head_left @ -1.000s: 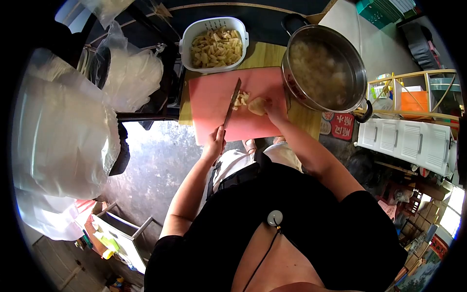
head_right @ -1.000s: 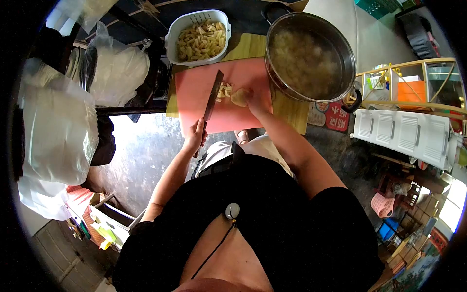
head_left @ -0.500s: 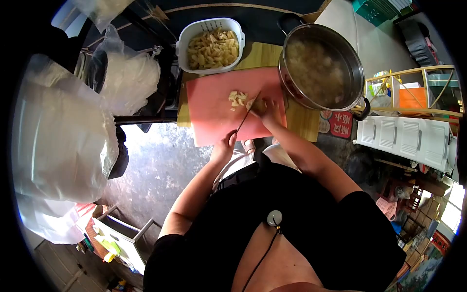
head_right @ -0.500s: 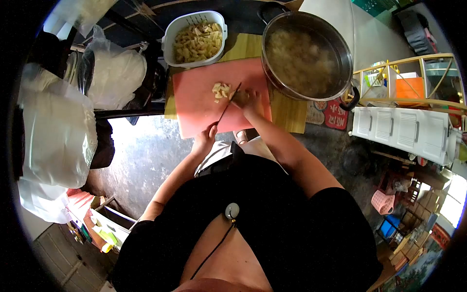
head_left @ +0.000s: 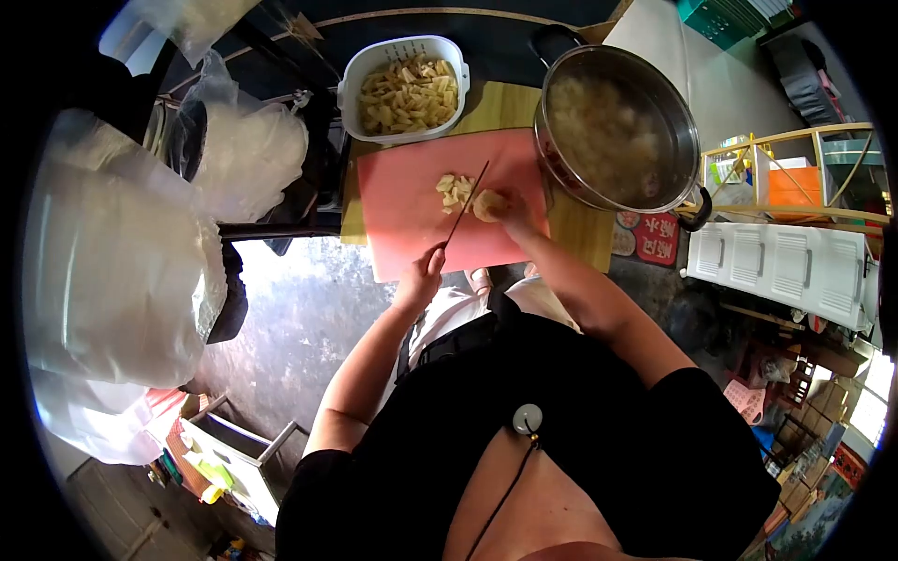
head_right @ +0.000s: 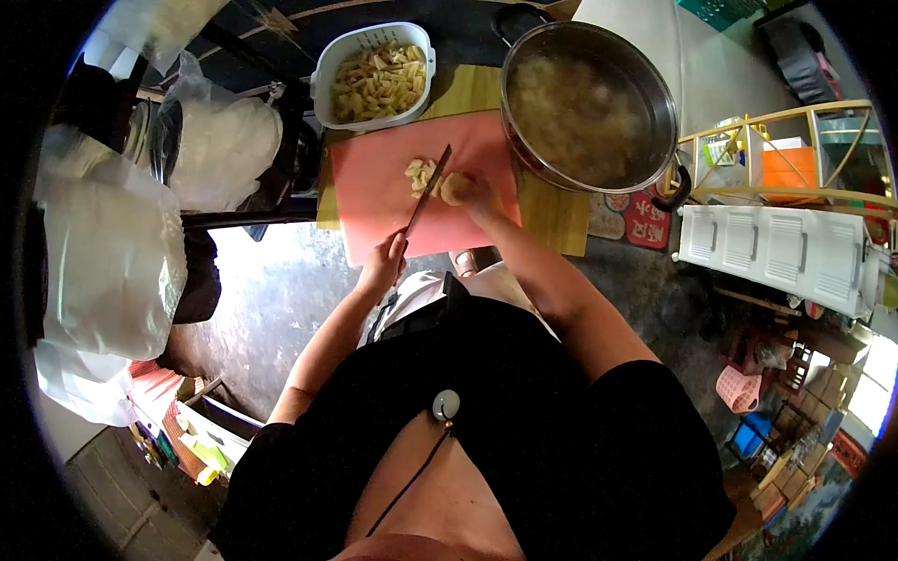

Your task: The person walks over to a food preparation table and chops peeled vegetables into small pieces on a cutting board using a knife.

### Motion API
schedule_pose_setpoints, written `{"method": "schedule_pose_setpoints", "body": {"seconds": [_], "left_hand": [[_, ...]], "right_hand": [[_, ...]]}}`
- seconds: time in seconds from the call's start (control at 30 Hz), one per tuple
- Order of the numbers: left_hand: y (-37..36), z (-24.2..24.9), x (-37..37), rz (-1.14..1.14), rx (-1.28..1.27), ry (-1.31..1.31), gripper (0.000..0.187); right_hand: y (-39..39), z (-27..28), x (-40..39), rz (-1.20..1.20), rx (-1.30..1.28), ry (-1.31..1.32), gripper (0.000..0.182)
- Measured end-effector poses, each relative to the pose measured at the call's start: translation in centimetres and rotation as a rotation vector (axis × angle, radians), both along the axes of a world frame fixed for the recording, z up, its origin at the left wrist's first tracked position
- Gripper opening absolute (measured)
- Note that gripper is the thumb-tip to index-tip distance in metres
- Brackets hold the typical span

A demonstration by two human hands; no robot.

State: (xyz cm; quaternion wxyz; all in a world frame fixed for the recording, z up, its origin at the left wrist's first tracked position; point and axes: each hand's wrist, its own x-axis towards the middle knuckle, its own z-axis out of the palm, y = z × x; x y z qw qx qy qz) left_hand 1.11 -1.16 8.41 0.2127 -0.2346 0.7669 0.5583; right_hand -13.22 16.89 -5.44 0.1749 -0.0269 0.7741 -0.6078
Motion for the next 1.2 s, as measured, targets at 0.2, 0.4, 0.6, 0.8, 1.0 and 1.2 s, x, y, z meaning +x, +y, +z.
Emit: {"method": "schedule_pose_setpoints", "body": {"seconds": [0.2, 0.4, 0.6, 0.8, 1.0, 1.2], "left_hand": [[0.4, -0.8, 0.7, -0.082, -0.101, 0.095, 0.041], [1.2, -1.0, -0.1, -0.203, -0.332, 0.16, 0.041], [1.7, -2.5, 0.3, -0.225, -0.374, 0.271, 0.039], [1.4, -0.4, -0.2, -0.196, -0.336, 0.139, 0.04], [2.0, -2.5, 0.3, -0.108, -0.407, 0.248, 0.037], [0.0, 0.7, 0.4, 0.196, 0.24, 0.065, 0.042]], "right_hand": [[0.3, 3.3, 0.9, -0.014, 0.348, 0.181, 0.05], [0.1, 0.2, 1.2, -0.077, 0.322, 0.259, 0.055], [0.5, 2.0, 1.2, -0.011, 0.233, 0.085, 0.057], [0.1, 5.7, 1.3, 0.244, 0.609, 0.397, 0.06], [-0.6, 3.2, 1.5, -0.027, 0.38, 0.033, 0.064], [-0.1, -1.8, 0.7, -0.068, 0.261, -0.107, 0.058]]}}
